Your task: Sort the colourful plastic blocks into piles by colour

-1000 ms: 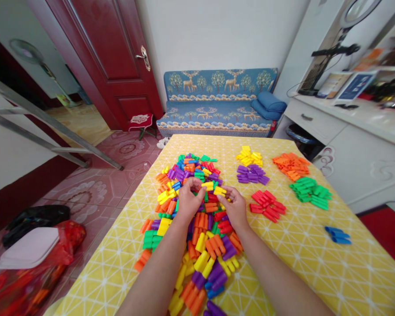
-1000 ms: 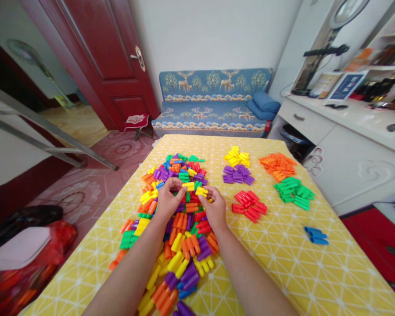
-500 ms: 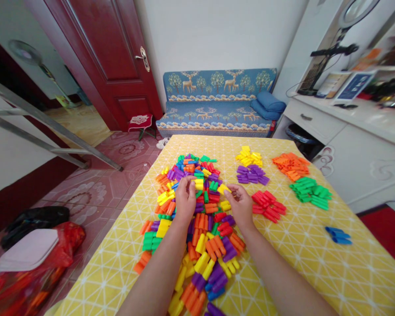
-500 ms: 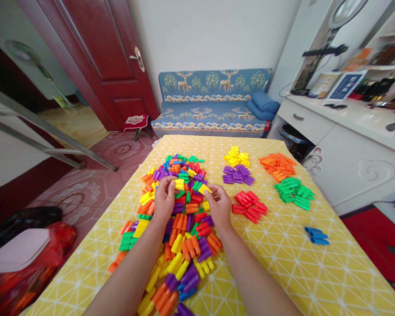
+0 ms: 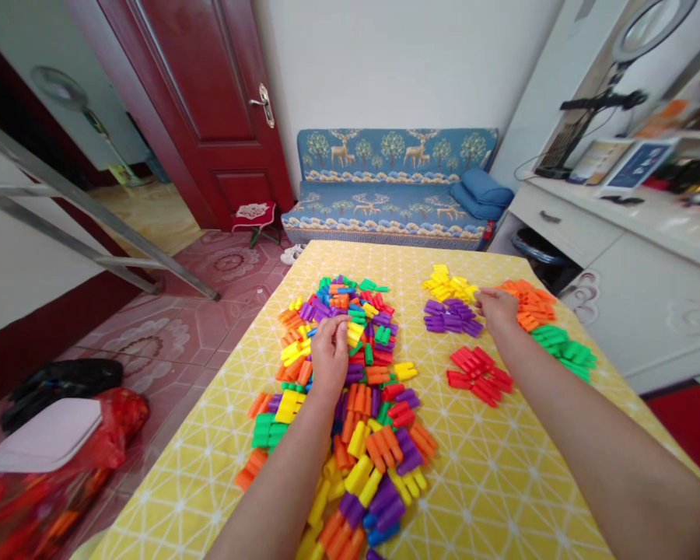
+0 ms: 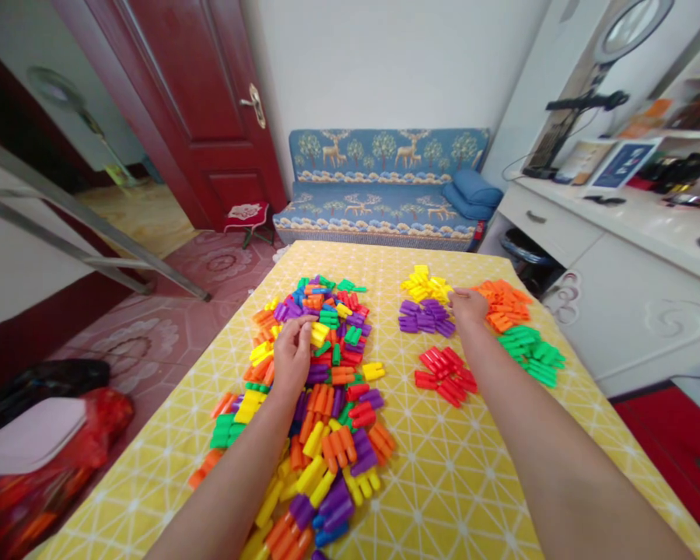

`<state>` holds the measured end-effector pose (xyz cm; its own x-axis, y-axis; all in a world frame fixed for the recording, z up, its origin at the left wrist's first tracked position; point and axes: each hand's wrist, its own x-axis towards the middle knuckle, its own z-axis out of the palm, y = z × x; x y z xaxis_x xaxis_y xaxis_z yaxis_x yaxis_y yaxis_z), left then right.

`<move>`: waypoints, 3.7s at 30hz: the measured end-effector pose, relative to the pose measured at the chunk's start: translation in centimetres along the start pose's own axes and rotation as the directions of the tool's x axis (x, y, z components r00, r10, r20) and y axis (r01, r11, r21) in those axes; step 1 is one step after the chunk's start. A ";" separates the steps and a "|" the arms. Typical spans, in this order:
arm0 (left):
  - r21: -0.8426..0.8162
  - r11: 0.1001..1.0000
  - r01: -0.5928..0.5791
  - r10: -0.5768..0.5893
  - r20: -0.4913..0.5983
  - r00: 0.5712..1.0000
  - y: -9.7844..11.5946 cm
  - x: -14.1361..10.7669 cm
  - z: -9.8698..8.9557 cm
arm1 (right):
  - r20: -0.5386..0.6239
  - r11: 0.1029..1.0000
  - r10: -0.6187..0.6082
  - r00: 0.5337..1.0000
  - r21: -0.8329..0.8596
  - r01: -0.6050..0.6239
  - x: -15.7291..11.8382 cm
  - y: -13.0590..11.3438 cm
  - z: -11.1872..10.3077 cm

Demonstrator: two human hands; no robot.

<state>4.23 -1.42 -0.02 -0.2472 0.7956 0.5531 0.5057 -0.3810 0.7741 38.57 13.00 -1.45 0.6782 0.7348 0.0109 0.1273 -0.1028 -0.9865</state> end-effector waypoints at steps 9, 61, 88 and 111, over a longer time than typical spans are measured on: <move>-0.018 0.999 -0.041 0.042 0.076 0.996 0.5 -0.1 0.0 | 0.161 0.987 -0.155 0.975 0.055 0.148 -0.4 -0.7 2.9; -0.156 0.988 0.016 0.043 0.368 0.929 0.8 -0.6 0.4 | 0.654 0.190 -0.374 0.657 -0.640 0.745 -7.6 -3.3 7.7; -0.100 0.994 -0.033 0.069 0.379 0.923 0.7 -0.6 0.4 | 0.631 0.715 -0.582 0.512 0.097 0.693 -16.6 0.3 4.7; -0.127 0.991 -0.040 0.084 0.363 0.928 0.1 -0.7 0.4 | 0.636 0.594 -0.670 0.383 0.150 0.790 -21.0 1.4 4.3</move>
<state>4.78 -1.81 -0.41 0.1134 0.8774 0.4661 0.4060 -0.4691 0.7843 21.41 0.36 -3.80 -0.2862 0.7767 0.5611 0.5033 0.6201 -0.6017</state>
